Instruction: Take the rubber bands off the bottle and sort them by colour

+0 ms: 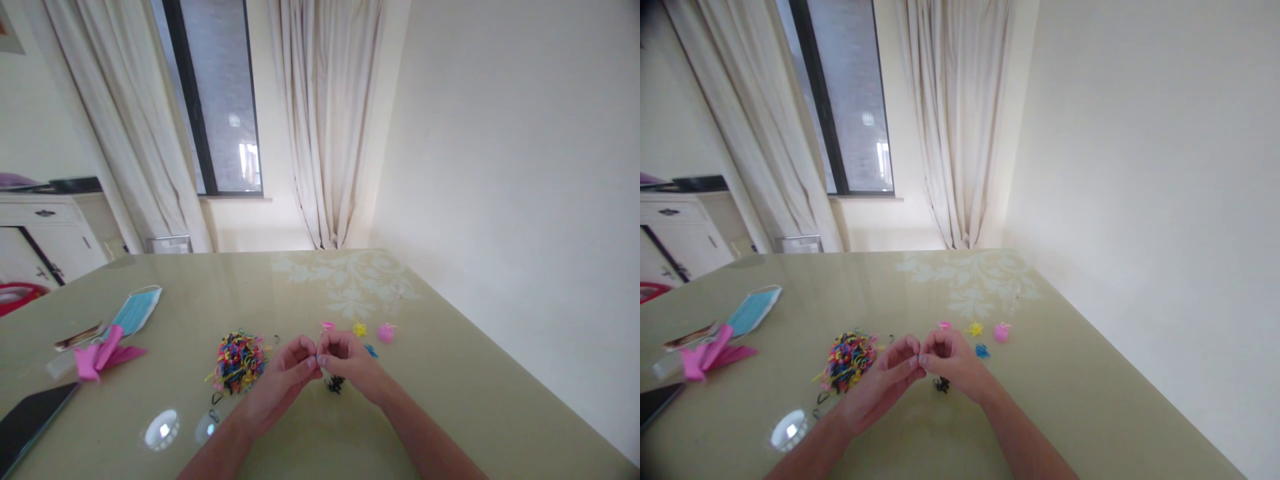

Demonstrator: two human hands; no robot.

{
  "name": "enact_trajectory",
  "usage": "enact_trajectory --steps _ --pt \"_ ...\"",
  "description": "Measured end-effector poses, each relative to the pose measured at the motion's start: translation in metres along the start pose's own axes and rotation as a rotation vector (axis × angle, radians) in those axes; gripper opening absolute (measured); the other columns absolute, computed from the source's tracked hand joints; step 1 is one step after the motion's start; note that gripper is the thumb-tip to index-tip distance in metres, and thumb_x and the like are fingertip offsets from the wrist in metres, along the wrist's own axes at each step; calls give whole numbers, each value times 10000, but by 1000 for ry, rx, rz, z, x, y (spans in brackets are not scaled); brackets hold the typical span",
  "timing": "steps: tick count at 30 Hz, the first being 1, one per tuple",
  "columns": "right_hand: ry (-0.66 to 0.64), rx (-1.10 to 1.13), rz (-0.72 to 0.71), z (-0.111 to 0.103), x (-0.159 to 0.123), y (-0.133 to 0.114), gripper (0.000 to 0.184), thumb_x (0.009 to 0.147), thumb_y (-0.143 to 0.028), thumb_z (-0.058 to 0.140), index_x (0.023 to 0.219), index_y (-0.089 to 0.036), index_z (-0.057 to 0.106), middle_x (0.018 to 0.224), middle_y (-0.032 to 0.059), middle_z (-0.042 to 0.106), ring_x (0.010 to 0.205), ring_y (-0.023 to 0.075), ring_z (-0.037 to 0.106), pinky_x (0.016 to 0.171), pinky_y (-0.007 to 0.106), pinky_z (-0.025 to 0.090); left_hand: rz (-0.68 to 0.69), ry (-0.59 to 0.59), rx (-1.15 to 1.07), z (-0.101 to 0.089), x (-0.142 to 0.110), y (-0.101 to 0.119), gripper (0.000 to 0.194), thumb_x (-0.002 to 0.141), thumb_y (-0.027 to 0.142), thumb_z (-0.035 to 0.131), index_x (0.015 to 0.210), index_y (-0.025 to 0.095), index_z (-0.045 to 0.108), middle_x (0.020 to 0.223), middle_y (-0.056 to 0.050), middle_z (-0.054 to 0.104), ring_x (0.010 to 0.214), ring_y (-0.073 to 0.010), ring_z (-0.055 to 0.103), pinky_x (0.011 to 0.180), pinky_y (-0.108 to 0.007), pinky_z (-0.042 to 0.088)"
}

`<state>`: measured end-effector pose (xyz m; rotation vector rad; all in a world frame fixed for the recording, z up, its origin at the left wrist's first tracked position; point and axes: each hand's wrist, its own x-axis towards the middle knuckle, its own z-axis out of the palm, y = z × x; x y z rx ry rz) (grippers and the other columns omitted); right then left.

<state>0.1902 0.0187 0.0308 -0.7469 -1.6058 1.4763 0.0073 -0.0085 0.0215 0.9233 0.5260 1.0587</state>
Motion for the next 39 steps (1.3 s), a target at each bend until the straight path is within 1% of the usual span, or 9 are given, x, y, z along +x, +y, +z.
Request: enact_trajectory --steps 4,8,11,13,15,18,26,33,39 --pt "-4 -14 13 -1 0 1 308 785 -444 796 776 -175 646 674 -38 533 631 107 446 594 246 318 31 27 -20 0 1 0 204 824 318 840 871 195 684 904 -15 636 900 -146 599 855 -275 488" --pt "-53 7 17 -4 -1 -2 374 770 -501 809 756 -180 619 689 -34 534 634 109 452 602 250 328 18 -35 -53 2 0 1 194 841 306 825 894 199 671 917 -17 624 895 -144 591 835 -274 487" --pt "-53 -40 24 -9 -2 -5 404 765 -531 816 748 -176 623 652 -42 512 587 95 412 568 246 301 19 -55 0 2 -1 1 193 852 321 812 917 198 678 937 -24 622 915 -152 588 847 -284 488" --pt "-16 -83 28 -12 -2 -5 413 767 -543 817 754 -172 637 617 -52 483 561 89 378 543 244 275 41 -13 95 0 0 0 216 843 347 819 929 200 686 939 -24 630 936 -163 589 880 -298 488" --pt "32 -101 16 -14 -1 -4 420 770 -549 820 760 -168 643 604 -57 462 556 87 364 536 244 263 77 70 213 -4 2 -1 264 812 377 841 954 207 698 946 -20 650 947 -169 591 895 -297 484" --pt "58 -113 -2 -16 1 -3 424 775 -547 827 761 -163 649 609 -58 448 562 85 361 536 244 252 103 164 350 -11 6 -3 337 772 425 863 989 212 720 966 -25 691 933 -174 606 862 -281 483" --pt "76 -193 -9 -17 1 0 375 800 -513 802 787 -156 688 594 -54 450 550 90 360 525 248 250 91 187 421 -5 7 -3 347 761 499 843 873 185 749 853 -29 715 821 -164 625 800 -281 519" --pt "152 -318 -63 -17 3 4 229 812 -385 757 797 -158 727 577 -48 470 539 95 378 518 245 269 165 269 476 -7 7 -5 313 805 477 809 893 183 751 856 -39 733 818 -171 642 796 -285 526" --pt "176 -373 -80 -16 3 3 171 794 -330 744 780 -160 736 575 -42 498 532 94 400 511 242 285 192 284 485 -8 7 -6 278 805 447 818 874 184 756 818 -26 730 795 -157 640 766 -259 506"
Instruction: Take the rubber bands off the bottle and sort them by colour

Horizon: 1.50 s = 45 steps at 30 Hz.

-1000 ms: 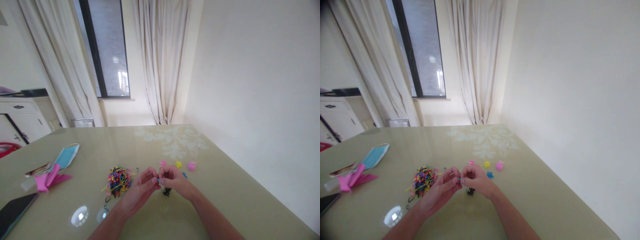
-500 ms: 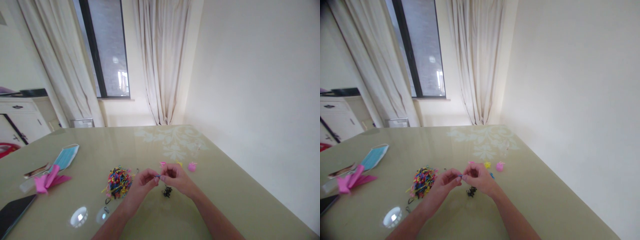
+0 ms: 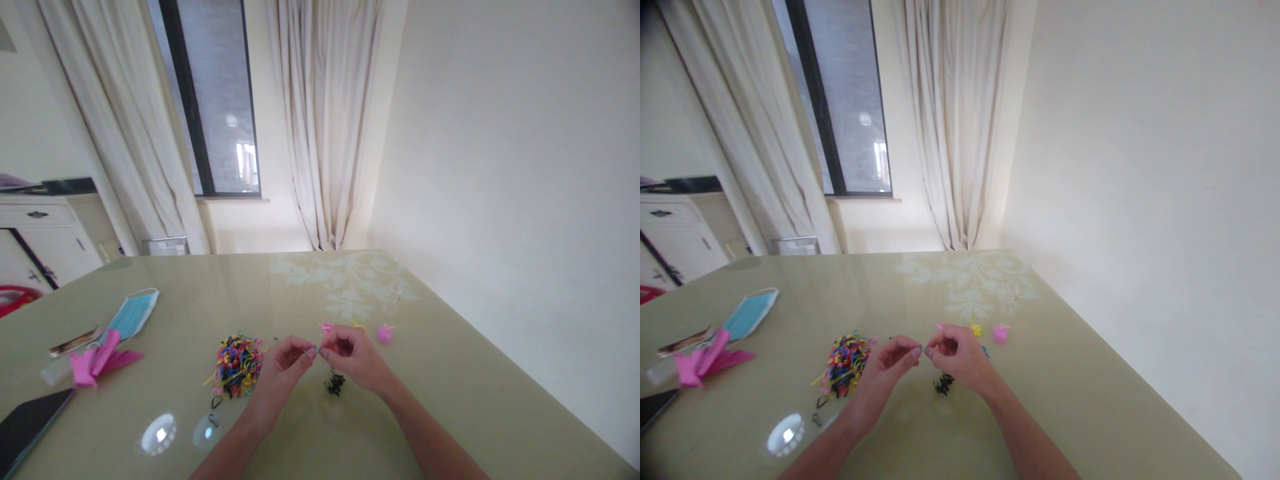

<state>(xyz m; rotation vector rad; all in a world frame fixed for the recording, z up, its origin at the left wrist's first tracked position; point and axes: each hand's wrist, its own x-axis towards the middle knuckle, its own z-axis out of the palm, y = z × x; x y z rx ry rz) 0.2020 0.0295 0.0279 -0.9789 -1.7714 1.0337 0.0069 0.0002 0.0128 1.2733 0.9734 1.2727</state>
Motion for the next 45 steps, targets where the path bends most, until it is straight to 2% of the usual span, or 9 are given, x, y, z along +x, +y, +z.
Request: enact_trajectory --steps 14,22,29,32,34,36,38,41,45 --pt "0 -28 4 -3 -1 -8 184 783 -337 753 780 -154 745 566 -46 485 522 95 392 507 246 281 77 52 1 3 1 -2 276 788 441 825 796 177 747 766 -19 704 746 -149 618 711 -246 496" --pt "-19 -71 -10 -4 -1 -8 194 793 -351 764 767 -159 754 575 -45 485 541 97 396 519 245 287 55 39 43 3 1 -1 323 784 486 812 771 175 726 743 -15 676 731 -150 594 691 -247 472" --pt "2 -124 -45 -9 -1 -11 251 812 -424 779 782 -175 775 597 -28 505 563 112 421 532 254 309 45 15 113 2 3 -3 382 793 554 777 862 180 741 760 -34 700 727 -174 627 664 -263 478" --pt "34 -119 -54 -20 -1 -15 318 823 -496 777 832 -179 800 619 -19 526 579 114 416 538 259 315 70 -2 336 -11 9 -2 386 859 544 701 1024 199 755 793 -44 713 717 -189 645 649 -280 485" --pt "54 -74 -44 -33 -2 -19 360 824 -537 777 842 -178 809 632 -11 545 582 115 414 531 263 312 142 85 616 -25 12 -1 334 882 473 664 1071 213 754 981 -80 747 805 -222 668 700 -322 509" --pt "74 -17 -34 -46 -3 -23 365 816 -545 791 809 -181 808 644 -5 557 586 118 426 528 267 318 194 161 967 -39 14 -2 273 900 348 622 1093 206 752 1129 -113 738 1036 -287 660 910 -412 499" --pt "103 23 -40 -58 -4 -27 355 795 -539 816 773 -185 801 649 0 568 601 125 449 542 273 339 139 203 1259 -52 14 -4 298 906 306 616 1158 208 740 1255 -134 710 1197 -350 600 1026 -506 429" --pt "135 28 -43 -69 -6 -31 367 771 -550 833 750 -187 792 663 10 595 632 139 493 571 279 383 46 174 1439 -61 15 -8 312 966 328 552 1203 218 723 1332 -142 680 1256 -359 573 1048 -546 386" --pt "146 9 -19 -77 -8 -35 390 777 -564 818 757 -176 786 667 15 614 627 136 509 566 270 398 14 93 1489 -62 20 -4 298 998 264 469 1077 225 753 1168 -109 734 1127 -306 652 993 -463 409"
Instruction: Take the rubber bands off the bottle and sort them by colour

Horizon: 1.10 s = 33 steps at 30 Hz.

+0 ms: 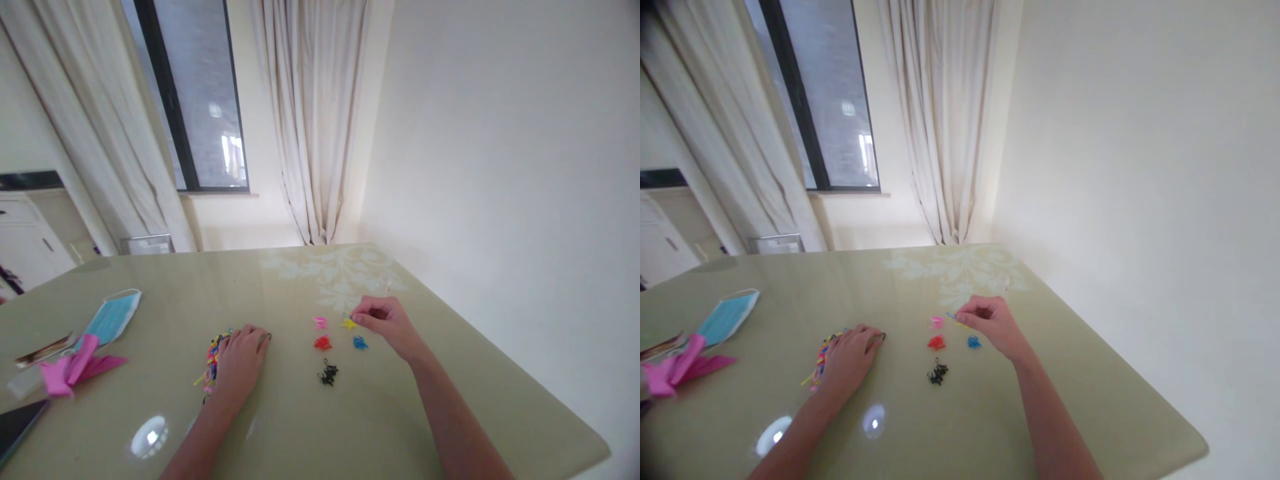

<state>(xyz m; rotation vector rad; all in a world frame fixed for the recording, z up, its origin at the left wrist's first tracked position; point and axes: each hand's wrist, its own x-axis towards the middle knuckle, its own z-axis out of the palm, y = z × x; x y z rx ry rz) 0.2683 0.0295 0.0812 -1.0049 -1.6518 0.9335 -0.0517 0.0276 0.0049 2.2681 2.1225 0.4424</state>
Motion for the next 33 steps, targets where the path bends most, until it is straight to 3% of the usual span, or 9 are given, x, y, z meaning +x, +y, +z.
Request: enact_trajectory --steps 5,11,18,23,26,29,33 --pt "-67 -194 83 -11 3 10 355 822 -511 762 777 -160 790 636 13 628 580 128 497 531 255 365 24 3 17 -3 2 1 292 992 254 461 963 221 750 1044 -89 750 1048 -297 672 949 -428 411" --pt "-189 -618 117 -22 5 40 166 773 -273 749 628 -196 778 557 10 641 533 136 523 547 266 356 41 58 7 3 0 3 335 1017 343 449 1125 228 744 1160 -110 736 1125 -327 637 968 -475 385" --pt "-192 -709 190 -28 7 59 112 702 -169 768 626 -243 802 615 19 710 590 163 593 583 271 387 76 35 24 5 4 7 309 1019 280 430 1014 229 735 1091 -94 747 1080 -307 644 948 -456 380" --pt "-165 -701 178 -28 10 61 96 700 -180 800 619 -232 798 629 27 697 611 165 592 595 275 394 127 83 59 6 4 9 321 1011 214 385 990 198 705 1072 -126 732 1083 -314 625 967 -455 382" --pt "-90 -689 106 -19 13 54 92 757 -247 808 670 -219 801 687 35 683 654 165 585 630 286 403 71 154 -125 6 7 12 297 1004 255 401 972 204 692 1046 -121 736 1061 -306 632 947 -433 418" --pt "4 -589 -1 4 13 44 220 869 -379 748 742 -206 798 726 37 653 662 160 557 633 294 399 2 196 -524 5 9 18 292 993 386 446 941 209 672 949 -84 743 914 -268 661 852 -390 478" --pt "-8 -359 -45 45 6 32 287 912 -495 717 926 -227 818 762 23 626 639 148 515 611 290 394 17 102 -933 0 -1 39 327 945 504 544 884 213 680 832 -36 723 755 -212 639 684 -310 472"
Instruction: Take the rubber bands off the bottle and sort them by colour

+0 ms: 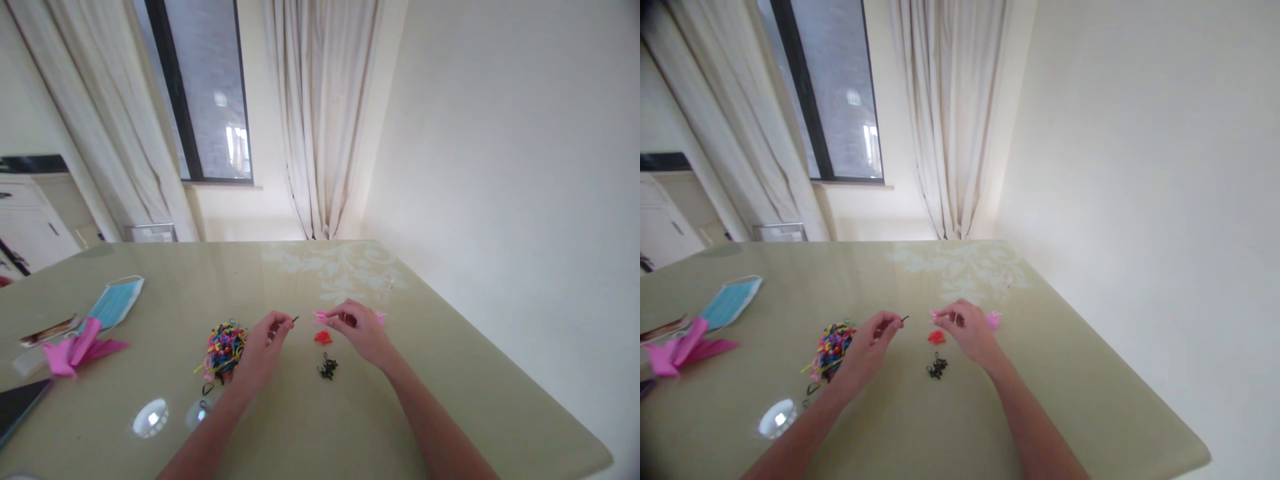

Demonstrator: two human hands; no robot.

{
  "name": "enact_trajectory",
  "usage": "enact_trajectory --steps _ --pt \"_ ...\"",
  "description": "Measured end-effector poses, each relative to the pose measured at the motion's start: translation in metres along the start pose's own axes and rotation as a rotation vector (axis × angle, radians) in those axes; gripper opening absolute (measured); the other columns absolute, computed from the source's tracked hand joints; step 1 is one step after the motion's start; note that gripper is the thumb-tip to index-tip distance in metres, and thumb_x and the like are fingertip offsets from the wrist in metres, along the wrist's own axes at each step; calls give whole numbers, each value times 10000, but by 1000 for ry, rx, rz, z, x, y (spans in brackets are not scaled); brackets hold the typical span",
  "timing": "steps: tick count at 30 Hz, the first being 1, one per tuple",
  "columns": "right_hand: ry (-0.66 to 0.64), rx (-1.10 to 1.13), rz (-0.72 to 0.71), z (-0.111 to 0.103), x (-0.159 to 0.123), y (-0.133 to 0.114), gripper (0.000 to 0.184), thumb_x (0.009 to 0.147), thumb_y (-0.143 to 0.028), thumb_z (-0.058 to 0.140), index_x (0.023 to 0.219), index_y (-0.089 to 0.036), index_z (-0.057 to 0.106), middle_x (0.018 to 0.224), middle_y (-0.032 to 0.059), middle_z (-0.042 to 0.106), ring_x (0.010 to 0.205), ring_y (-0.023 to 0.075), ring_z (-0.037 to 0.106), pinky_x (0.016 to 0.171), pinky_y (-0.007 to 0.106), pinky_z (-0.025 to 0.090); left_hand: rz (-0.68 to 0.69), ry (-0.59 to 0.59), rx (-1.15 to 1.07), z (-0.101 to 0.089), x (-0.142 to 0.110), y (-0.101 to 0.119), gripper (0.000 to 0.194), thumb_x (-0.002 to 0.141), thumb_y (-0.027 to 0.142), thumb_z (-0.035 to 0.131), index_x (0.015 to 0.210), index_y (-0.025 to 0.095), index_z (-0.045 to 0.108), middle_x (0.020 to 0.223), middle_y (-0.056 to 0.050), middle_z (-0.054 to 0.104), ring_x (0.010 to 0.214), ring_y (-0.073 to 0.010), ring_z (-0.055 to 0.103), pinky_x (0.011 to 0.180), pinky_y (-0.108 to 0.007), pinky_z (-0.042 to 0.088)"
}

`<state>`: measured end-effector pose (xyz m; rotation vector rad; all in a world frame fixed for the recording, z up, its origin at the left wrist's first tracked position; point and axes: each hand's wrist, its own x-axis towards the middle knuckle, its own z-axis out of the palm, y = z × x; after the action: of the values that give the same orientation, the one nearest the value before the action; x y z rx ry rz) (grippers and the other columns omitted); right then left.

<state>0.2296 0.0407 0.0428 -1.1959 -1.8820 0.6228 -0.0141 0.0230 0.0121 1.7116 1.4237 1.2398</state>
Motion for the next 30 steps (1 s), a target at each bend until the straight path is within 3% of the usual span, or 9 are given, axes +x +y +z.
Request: enact_trajectory --steps 3,6,14,20,23,26,28,30 --pt "-44 124 -31 20 -6 -14 299 906 -497 736 1011 -225 800 784 10 620 642 134 506 615 276 397 19 -105 -127 9 -12 14 321 941 494 567 878 209 698 820 -28 715 762 -194 635 670 -281 462" --pt "-78 162 -57 29 -9 -19 288 925 -479 717 870 -205 788 775 9 613 663 131 515 623 268 389 11 -181 -187 11 -19 21 322 935 492 574 879 200 701 830 -33 713 758 -186 624 654 -270 455" --pt "-80 324 99 35 -9 -16 372 830 -548 774 797 -178 764 658 -10 591 609 125 461 576 264 334 -32 -176 -151 3 -13 17 341 887 522 655 952 197 737 869 -46 736 748 -188 624 679 -285 468" --pt "-130 290 99 35 -10 -14 313 833 -483 776 792 -173 774 615 -23 544 574 111 420 542 259 287 -11 -139 -150 6 -14 17 329 922 502 608 904 191 713 790 -22 693 734 -177 600 672 -275 451" --pt "-132 324 112 29 -10 -16 309 835 -477 778 809 -169 779 647 -10 593 584 117 470 553 259 332 -18 -152 -109 2 -10 12 358 933 523 573 924 191 704 817 -32 701 754 -191 620 687 -287 468" --pt "-130 476 150 16 -8 -20 334 810 -508 804 816 -175 784 726 17 680 661 144 582 640 277 444 -46 -99 130 -14 -4 3 352 959 475 504 961 187 706 911 -74 731 828 -230 655 763 -337 496" --pt "-130 562 173 5 -7 -24 336 790 -513 823 801 -180 785 737 18 702 694 154 617 683 286 478 -18 -32 504 -28 -2 -5 293 947 373 513 999 187 733 1053 -112 733 992 -282 646 906 -406 475" --pt "-144 580 184 -4 -7 -25 329 788 -511 826 788 -183 788 712 12 703 688 153 622 681 283 482 -73 -2 804 -40 -1 -10 302 941 347 527 1087 207 751 1155 -132 717 1133 -343 607 963 -474 441"
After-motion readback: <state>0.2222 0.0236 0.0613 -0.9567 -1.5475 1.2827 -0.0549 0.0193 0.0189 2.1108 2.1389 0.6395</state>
